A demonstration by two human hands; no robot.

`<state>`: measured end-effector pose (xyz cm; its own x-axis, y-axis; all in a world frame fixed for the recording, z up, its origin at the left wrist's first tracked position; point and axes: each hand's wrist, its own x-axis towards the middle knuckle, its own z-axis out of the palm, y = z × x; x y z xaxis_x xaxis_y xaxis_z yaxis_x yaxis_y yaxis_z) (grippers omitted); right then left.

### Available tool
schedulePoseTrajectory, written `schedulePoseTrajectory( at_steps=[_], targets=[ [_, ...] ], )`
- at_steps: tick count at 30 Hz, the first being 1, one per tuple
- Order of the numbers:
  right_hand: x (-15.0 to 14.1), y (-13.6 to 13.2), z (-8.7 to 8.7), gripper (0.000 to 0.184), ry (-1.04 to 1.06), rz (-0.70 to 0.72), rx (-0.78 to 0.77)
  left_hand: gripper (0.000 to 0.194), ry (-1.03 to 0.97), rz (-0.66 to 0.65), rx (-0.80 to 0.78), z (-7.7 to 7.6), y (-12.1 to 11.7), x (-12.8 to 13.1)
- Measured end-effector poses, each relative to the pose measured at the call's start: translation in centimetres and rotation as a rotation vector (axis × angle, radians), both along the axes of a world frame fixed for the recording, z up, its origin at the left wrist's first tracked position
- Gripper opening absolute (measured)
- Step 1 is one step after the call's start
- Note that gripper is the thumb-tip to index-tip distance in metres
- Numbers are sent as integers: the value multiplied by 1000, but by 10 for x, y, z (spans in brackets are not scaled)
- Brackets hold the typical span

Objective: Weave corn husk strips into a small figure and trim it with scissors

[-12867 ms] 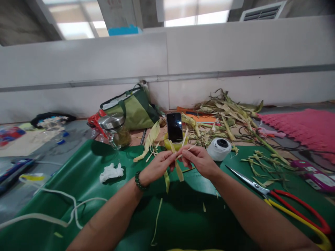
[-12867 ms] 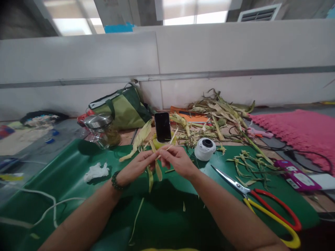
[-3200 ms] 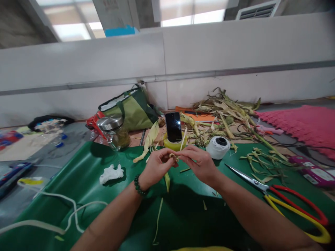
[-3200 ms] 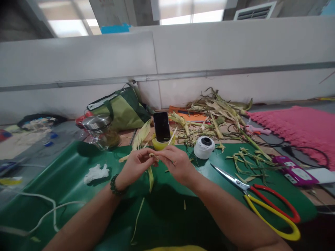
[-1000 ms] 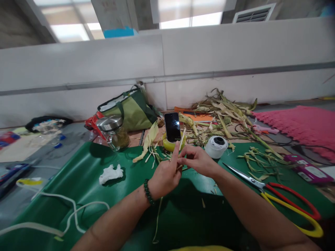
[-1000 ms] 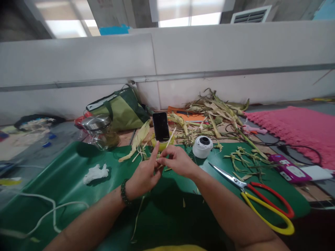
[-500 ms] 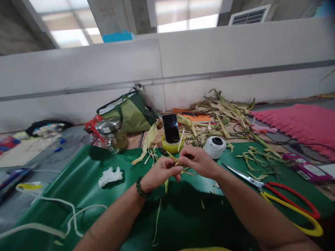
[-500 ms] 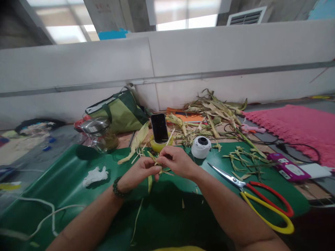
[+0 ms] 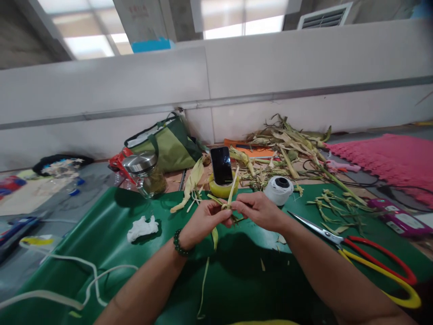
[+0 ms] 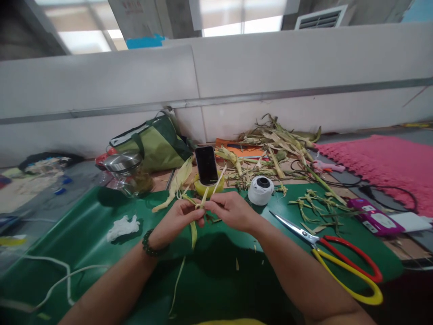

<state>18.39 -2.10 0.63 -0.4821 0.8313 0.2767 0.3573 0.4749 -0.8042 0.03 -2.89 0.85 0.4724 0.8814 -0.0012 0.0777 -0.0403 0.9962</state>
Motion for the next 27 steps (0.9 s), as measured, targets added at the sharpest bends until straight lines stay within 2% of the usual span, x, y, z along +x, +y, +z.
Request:
schedulePoseTrajectory(
  at_steps=[3,6,9,11,12,15,17,19,22,27],
  targets=[
    [-8,-6,-2,44,-2,-44,113,39,25,10,53,3,-2,0],
    [-2,-1,2,46,68,-153,208,40,75,50,123,7,0,-6],
    [17,9,11,50,241,-355,215,41,63,196,136,9,7,-15],
    [25,10,16,52,316,-474,226,38,-27,307,58,7,11,-16],
    [25,9,17,52,310,-480,243,37,-87,344,6,5,13,-15],
    [10,-4,11,52,113,-295,298,41,-221,312,-96,-3,12,-7],
    [-5,-11,3,45,-93,-214,304,39,-259,268,-88,-7,10,0],
    [-17,-12,-7,36,-229,-209,286,35,-273,257,-55,-9,7,5],
    [-26,-8,-18,34,-297,-229,300,33,-287,281,-49,-6,4,8],
    [-28,-5,-21,36,-502,-321,505,35,-266,261,-54,-1,1,9]
  ],
)
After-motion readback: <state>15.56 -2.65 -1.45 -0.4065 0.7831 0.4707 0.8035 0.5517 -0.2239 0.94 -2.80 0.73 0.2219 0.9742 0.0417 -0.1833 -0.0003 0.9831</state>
